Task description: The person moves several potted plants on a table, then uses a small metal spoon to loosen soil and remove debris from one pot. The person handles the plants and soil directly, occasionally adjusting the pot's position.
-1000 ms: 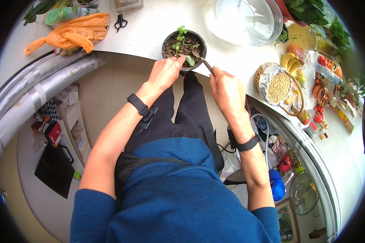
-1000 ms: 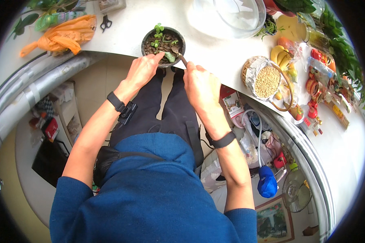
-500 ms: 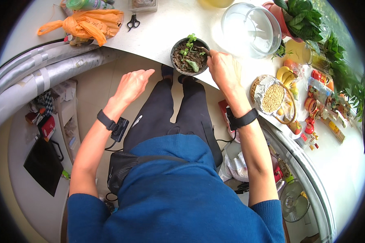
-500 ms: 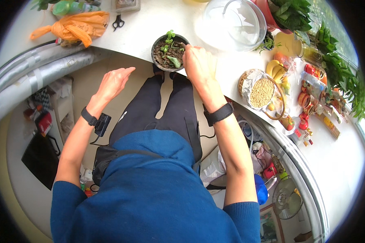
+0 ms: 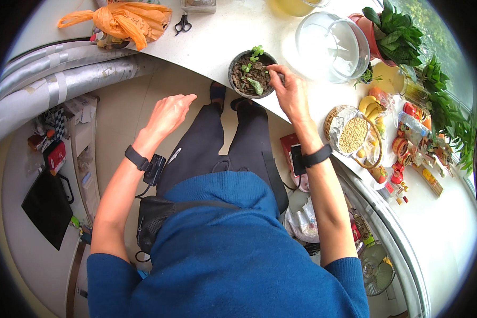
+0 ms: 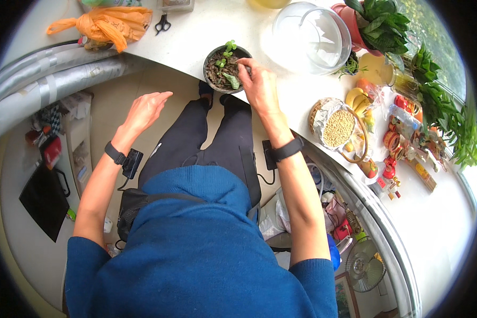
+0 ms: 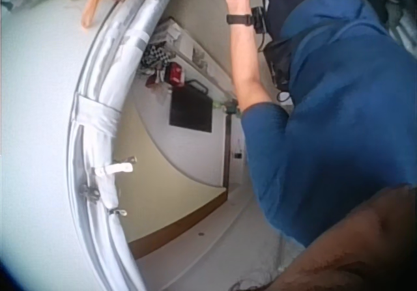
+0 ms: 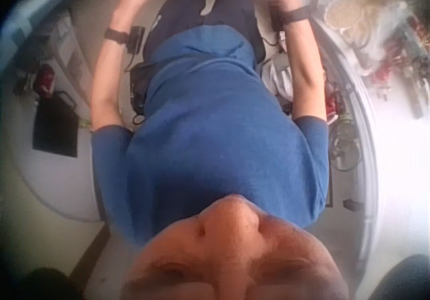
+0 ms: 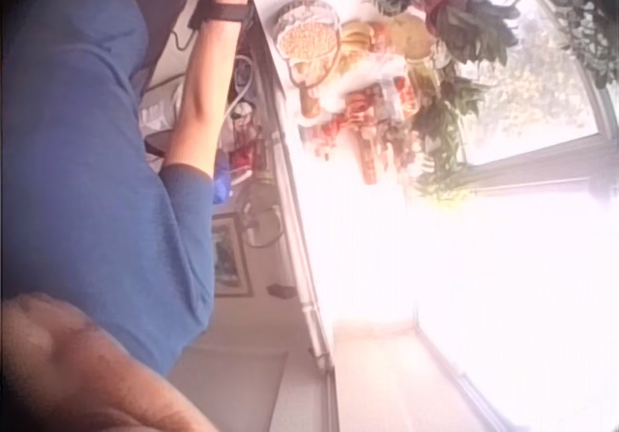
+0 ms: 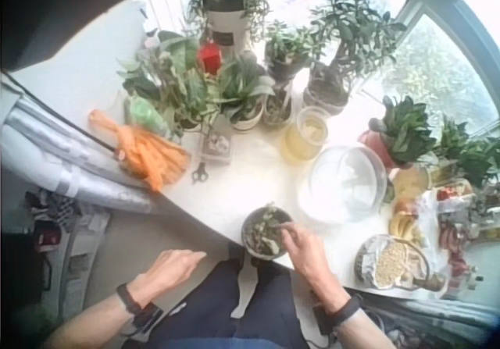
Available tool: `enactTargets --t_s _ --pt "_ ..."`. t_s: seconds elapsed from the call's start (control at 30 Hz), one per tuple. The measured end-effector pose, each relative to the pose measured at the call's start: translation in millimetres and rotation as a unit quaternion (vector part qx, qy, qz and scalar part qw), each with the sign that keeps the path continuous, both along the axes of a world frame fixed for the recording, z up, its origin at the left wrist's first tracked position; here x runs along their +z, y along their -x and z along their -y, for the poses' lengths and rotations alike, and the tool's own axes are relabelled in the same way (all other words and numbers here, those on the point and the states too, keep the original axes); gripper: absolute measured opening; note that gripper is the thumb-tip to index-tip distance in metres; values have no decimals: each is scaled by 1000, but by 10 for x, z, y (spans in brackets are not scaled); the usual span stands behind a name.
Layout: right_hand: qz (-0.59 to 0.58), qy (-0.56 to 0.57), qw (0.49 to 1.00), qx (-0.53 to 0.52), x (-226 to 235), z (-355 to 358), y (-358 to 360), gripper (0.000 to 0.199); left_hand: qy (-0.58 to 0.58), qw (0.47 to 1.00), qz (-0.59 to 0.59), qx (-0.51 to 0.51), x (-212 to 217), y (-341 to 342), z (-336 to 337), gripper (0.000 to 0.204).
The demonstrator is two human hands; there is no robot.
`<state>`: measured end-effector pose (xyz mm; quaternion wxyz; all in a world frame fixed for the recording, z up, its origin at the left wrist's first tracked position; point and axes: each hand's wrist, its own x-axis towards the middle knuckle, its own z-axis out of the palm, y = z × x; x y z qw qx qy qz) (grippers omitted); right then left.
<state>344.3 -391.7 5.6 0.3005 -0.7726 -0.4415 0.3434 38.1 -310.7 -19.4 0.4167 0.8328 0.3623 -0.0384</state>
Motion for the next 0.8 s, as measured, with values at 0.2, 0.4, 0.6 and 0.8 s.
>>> enactTargets --t_s 0.2,0.4,0.6,0.8 --pt "5 13 1000 -9 -38 13 -4 18 44 999 16 13 -12 -114 -3 28" --pt "-4 30 999 -11 8 68 1 19 33 999 -7 0 -56 -264 8 28" --pt "-17 -9 1000 -16 -4 86 -14 20 7 1000 -27 -3 -187 -551 -1 30" --pt "-69 -8 994 -81 192 211 -68 20 37 998 11 41 -455 -786 -4 35"
